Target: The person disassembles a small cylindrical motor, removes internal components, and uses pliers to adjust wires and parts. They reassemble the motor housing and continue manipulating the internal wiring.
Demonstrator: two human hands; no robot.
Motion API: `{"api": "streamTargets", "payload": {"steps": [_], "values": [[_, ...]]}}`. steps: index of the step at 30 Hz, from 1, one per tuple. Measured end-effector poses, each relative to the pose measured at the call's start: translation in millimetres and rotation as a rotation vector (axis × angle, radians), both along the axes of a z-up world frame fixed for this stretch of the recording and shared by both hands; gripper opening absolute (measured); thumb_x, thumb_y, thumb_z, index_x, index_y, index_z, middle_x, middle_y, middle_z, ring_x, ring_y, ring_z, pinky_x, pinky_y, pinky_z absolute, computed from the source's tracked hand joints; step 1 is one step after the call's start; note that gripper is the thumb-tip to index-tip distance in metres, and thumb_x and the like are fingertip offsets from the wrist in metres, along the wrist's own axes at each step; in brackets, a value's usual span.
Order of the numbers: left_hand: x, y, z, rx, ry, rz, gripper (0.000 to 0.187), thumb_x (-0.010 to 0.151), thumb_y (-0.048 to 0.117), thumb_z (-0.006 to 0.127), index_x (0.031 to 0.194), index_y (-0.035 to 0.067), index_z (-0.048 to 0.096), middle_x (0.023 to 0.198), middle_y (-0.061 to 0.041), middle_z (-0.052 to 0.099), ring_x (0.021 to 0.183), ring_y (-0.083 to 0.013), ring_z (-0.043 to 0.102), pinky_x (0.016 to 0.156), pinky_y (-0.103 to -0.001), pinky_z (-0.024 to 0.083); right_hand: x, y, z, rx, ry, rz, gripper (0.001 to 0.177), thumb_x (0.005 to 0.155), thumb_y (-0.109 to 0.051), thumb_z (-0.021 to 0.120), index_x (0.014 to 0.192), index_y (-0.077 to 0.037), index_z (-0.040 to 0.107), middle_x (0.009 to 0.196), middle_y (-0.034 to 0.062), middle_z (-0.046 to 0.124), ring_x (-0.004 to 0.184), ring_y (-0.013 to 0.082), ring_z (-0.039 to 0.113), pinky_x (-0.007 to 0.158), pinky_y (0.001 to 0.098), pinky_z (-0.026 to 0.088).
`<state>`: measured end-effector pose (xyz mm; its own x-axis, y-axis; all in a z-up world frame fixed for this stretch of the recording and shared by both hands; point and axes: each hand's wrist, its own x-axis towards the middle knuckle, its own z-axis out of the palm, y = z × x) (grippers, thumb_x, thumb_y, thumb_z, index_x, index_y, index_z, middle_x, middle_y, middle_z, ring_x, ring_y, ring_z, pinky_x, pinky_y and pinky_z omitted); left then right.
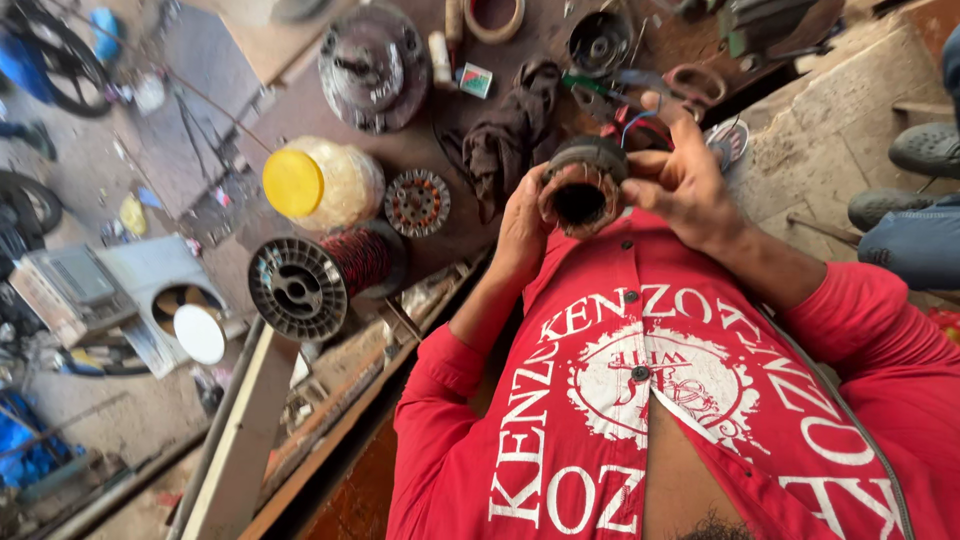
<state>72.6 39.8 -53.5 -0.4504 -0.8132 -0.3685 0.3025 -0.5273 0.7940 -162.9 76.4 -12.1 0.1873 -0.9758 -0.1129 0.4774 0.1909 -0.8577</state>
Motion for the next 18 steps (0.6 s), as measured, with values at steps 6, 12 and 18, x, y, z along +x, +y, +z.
{"api": "streamTargets", "payload": {"steps": [6,12,18], "values": [[11.7,39.7,-46.2,-0.088,-0.099,0.06,0.054,0.12,0.044,0.035,0.14,-0.001,0.058,0.121,-0.01,0.067,0.103,-0.011,0.061,0.09,-0.025,0.05,-1.7,1.3,-33.1,0.235,0.099,0.105,0.102,0.097,-0.006,0.072,0.174,-0.012,0.004,0.14,0.0241,0.058,0.118,0.0234,0.064,0.104,0.0384,0.054],[10.0,49.8,-51.4,0.163,0.263,0.22,0.053,0.114,0.05,0.054,0.129,0.0,0.049,0.135,-0.016,0.062,0.13,-0.025,0.061,0.111,-0.043,0.05,3.3,-12.8,-35.0,0.261,-0.054,0.259,0.101,0.099,-0.008,0.068,0.172,-0.011,0.0,0.138,0.0286,0.059,0.123,0.0237,0.065,0.109,0.0372,0.052],[19.9,42.5,-35.7,0.431,0.692,0.27,0.091,0.098,0.069,0.055,0.159,0.003,0.04,0.159,-0.018,0.046,0.146,-0.0321,0.049,0.126,-0.051,0.039,33.5,-46.8,-45.8,0.273,0.434,0.483,0.078,0.097,-0.014,0.07,0.161,-0.01,0.026,0.107,0.0175,0.075,0.093,0.0172,0.067,0.082,0.0322,0.054]]}}
